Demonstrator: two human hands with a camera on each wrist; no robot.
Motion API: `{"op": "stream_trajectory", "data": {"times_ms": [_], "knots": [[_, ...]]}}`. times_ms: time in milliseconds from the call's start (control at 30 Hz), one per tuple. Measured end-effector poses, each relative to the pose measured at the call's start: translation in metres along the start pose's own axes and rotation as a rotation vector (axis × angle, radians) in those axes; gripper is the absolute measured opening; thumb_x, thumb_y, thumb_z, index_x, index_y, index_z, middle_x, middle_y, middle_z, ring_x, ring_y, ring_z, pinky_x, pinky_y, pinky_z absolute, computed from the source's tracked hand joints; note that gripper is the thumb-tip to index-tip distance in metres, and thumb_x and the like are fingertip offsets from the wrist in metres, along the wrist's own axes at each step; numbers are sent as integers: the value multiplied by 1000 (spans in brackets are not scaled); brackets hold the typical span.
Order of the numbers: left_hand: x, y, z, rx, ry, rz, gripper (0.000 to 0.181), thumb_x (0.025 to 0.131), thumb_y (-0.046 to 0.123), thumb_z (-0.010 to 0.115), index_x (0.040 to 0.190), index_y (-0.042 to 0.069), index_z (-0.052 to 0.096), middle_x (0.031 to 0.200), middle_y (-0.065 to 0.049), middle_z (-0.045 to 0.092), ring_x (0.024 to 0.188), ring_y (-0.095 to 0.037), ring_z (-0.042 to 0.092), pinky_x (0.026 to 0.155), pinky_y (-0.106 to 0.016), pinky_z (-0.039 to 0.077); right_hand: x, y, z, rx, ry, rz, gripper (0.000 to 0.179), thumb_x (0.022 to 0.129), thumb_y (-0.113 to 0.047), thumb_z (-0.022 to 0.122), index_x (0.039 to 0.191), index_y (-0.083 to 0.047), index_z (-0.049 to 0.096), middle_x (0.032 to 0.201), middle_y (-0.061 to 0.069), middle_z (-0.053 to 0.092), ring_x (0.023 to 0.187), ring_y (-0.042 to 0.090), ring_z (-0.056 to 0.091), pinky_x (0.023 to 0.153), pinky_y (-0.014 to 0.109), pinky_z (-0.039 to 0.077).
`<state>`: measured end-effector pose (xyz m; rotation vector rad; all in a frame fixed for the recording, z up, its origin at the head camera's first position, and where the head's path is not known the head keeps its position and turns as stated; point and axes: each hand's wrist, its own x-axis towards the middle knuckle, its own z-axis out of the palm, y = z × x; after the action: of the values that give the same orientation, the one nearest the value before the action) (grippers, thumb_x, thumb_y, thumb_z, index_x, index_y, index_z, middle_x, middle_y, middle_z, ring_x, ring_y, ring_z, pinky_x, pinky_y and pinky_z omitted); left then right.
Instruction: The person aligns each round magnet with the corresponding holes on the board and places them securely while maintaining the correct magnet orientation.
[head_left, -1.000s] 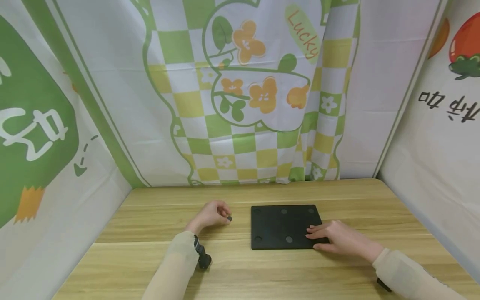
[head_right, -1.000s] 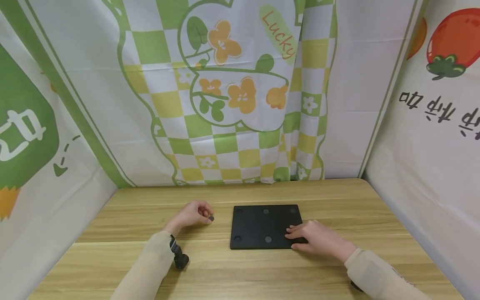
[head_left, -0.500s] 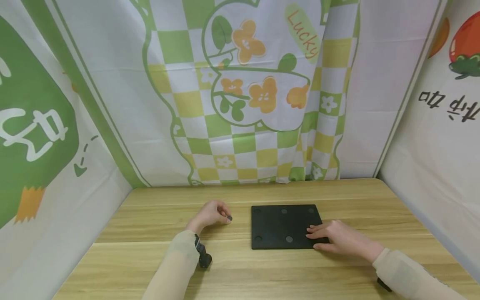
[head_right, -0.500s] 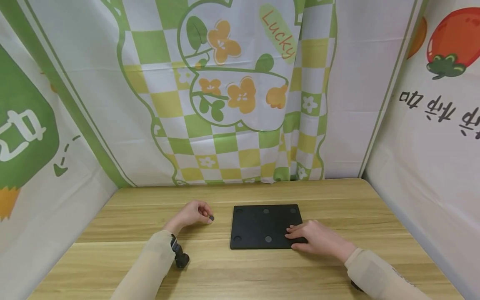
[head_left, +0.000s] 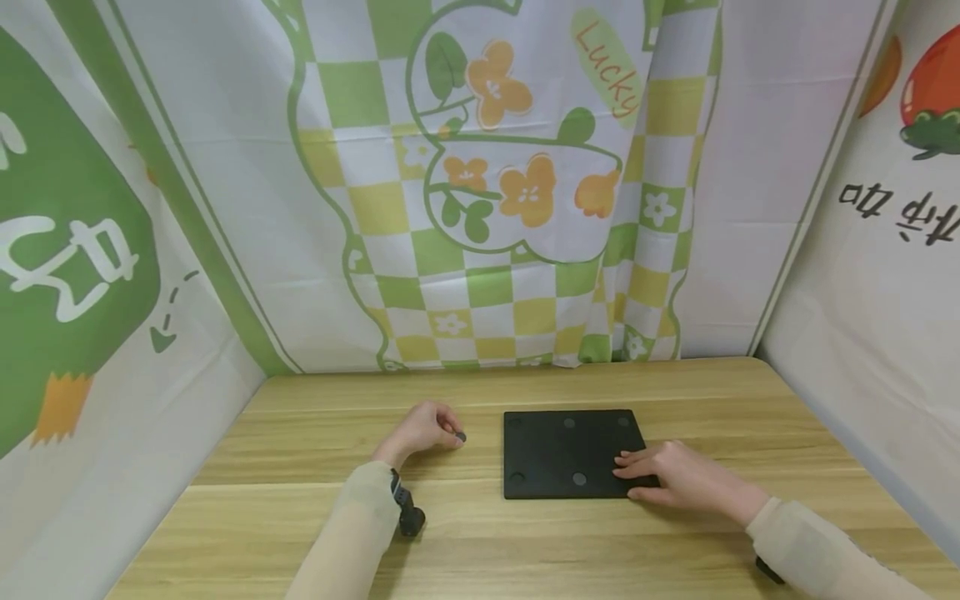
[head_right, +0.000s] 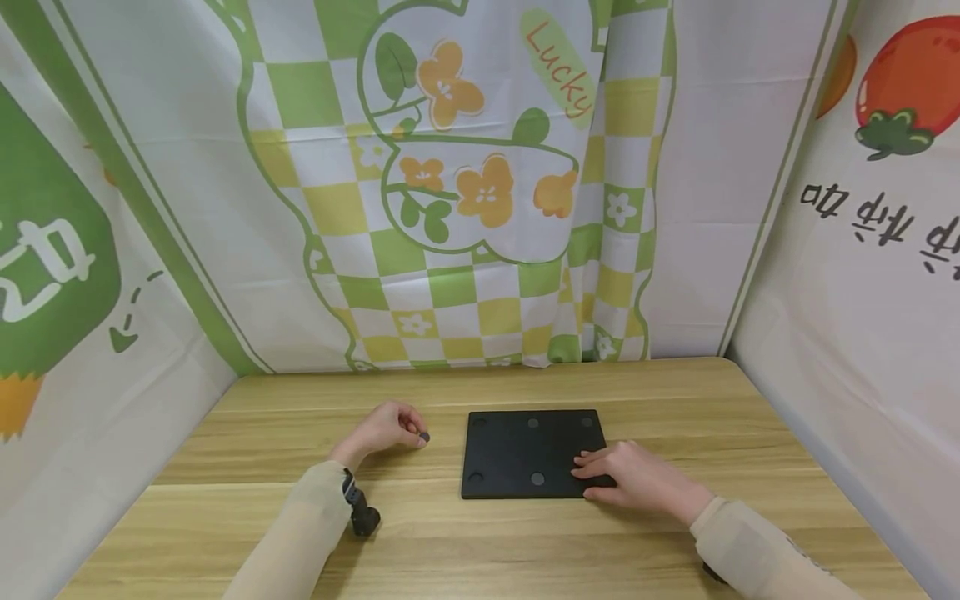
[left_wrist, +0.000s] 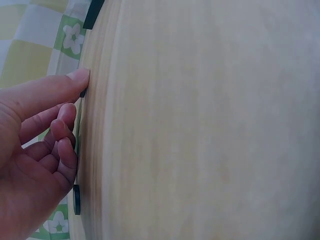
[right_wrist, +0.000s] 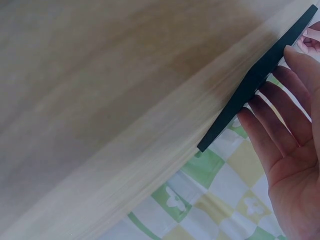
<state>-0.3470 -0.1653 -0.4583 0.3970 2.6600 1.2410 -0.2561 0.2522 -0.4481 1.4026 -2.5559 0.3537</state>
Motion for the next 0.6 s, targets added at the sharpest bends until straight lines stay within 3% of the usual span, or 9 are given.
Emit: {"op": "stream_trajectory", "data": {"times_ms": [600], "knots": [[0, -2, -1, -7, -22, 35, 16, 72, 7, 80, 83, 5, 69, 74, 0, 58, 70, -14, 52, 64, -26, 43, 0, 2, 1, 5, 3, -4, 29, 86, -26, 69, 112, -11, 71, 115, 12, 68, 102, 24, 67, 77, 39, 57]]}}
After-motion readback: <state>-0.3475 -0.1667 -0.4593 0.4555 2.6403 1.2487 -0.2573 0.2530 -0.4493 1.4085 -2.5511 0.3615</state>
